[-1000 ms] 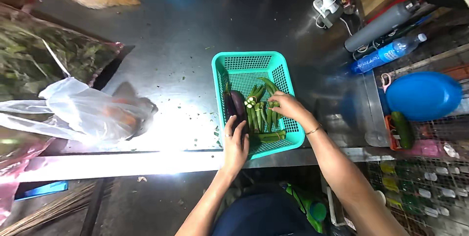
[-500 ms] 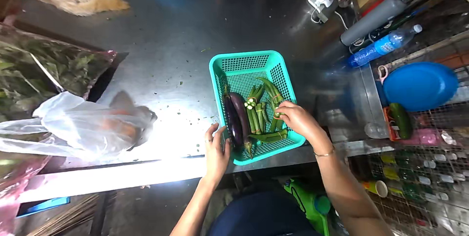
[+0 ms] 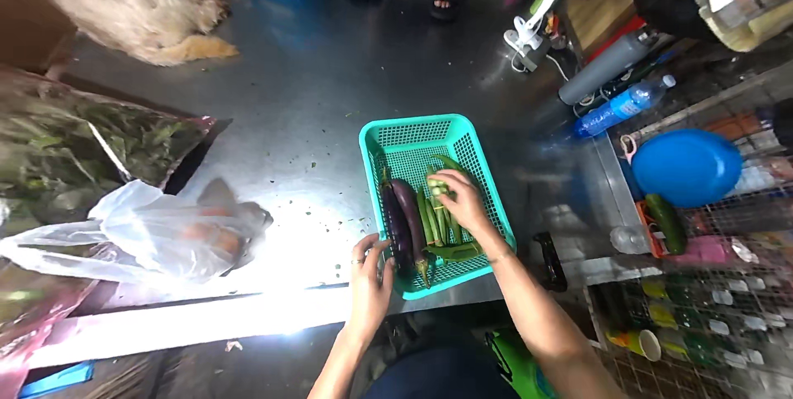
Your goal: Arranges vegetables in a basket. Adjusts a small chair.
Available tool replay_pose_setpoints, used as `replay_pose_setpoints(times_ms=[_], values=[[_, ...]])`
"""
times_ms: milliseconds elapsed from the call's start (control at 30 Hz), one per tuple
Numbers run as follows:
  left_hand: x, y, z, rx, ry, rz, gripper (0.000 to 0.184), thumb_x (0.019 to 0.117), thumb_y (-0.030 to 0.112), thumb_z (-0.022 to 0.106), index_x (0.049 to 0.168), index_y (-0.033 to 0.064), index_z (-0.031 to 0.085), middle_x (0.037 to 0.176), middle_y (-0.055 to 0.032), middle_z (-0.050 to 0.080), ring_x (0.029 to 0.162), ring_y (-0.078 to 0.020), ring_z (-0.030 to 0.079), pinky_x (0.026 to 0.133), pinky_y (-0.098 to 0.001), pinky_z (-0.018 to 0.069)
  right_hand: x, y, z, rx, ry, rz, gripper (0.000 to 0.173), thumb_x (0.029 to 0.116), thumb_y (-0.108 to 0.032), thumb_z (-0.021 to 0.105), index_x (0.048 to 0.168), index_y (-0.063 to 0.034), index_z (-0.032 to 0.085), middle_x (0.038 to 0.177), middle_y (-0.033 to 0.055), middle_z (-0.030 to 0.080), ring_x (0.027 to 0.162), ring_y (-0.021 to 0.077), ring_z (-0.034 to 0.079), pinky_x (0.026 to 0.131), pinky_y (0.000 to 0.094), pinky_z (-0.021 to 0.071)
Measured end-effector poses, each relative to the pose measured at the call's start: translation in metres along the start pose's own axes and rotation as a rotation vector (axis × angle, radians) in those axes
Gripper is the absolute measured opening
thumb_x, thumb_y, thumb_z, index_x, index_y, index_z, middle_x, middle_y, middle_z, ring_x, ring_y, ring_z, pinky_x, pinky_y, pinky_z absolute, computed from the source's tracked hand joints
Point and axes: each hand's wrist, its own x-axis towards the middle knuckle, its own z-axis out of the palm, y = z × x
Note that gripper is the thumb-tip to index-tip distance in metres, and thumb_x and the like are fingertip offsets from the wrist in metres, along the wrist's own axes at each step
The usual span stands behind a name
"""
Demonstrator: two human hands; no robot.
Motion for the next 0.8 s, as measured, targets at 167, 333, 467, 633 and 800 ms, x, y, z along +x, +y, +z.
replay_pose_setpoints(times_ms=[167, 333, 467, 633, 800], values=[[0.016, 0.030, 0.016, -0.136, -0.100, 0.020, 0.029, 0.0990, 0.017, 0.058, 0.126, 0.0104, 0.068, 0.129, -0.0076, 0.065, 0.112, -0.0158, 0.066, 0.094, -0.0339, 0.0571, -0.047, -0.025, -0.023, 0.976, 0.190, 0.144, 0.041, 0.0863, 0.008, 0.066, 0.126, -0.0028, 0.060, 0.113, 0.0082, 0.070, 0.100, 0.0184, 0.071, 0.092, 0.0399, 0.0614], [0.022, 0.058, 0.037, -0.220, -0.154, 0.037, 0.030, 0.0998, 0.016, 0.057, 0.127, 0.0076, 0.067, 0.119, -0.0058, 0.069, 0.106, -0.0130, 0.067, 0.093, -0.0317, 0.0574, -0.071, -0.041, -0.023, 1.382, 0.156, 0.190, 0.041, 0.0876, 0.011, 0.067, 0.125, -0.0022, 0.056, 0.115, 0.0100, 0.070, 0.100, 0.0204, 0.073, 0.093, 0.0384, 0.0619], [0.019, 0.075, 0.045, -0.360, -0.164, -0.026, 0.033, 0.1015, 0.017, 0.056, 0.132, 0.0052, 0.062, 0.117, -0.0054, 0.069, 0.104, -0.0125, 0.068, 0.092, -0.0308, 0.0584, -0.078, -0.043, -0.025, 1.381, 0.127, 0.189, 0.041, 0.0862, 0.010, 0.070, 0.122, -0.0045, 0.058, 0.114, 0.0094, 0.071, 0.102, 0.0204, 0.072, 0.094, 0.0390, 0.0614], [0.022, 0.101, 0.040, -0.939, -0.120, -0.360, 0.050, 0.1063, 0.024, 0.047, 0.148, -0.0038, 0.041, 0.124, -0.0151, 0.067, 0.112, -0.0246, 0.068, 0.097, -0.0424, 0.0569, -0.086, -0.031, -0.024, 0.695, 0.129, -0.202, 0.033, 0.0871, 0.006, 0.071, 0.118, -0.0036, 0.066, 0.128, 0.0074, 0.064, 0.115, 0.0155, 0.066, 0.095, 0.0331, 0.0612], [0.027, 0.106, 0.034, -1.274, -0.050, -0.575, 0.037, 0.1078, 0.022, 0.044, 0.138, 0.0007, 0.046, 0.113, -0.0169, 0.068, 0.099, -0.0254, 0.071, 0.089, -0.0443, 0.0605, -0.096, -0.036, -0.025, 0.218, -0.007, -0.556, 0.023, 0.0975, 0.002, 0.057, 0.114, -0.0055, 0.071, 0.134, 0.0171, 0.063, 0.129, 0.0201, 0.061, 0.108, 0.0304, 0.0529]])
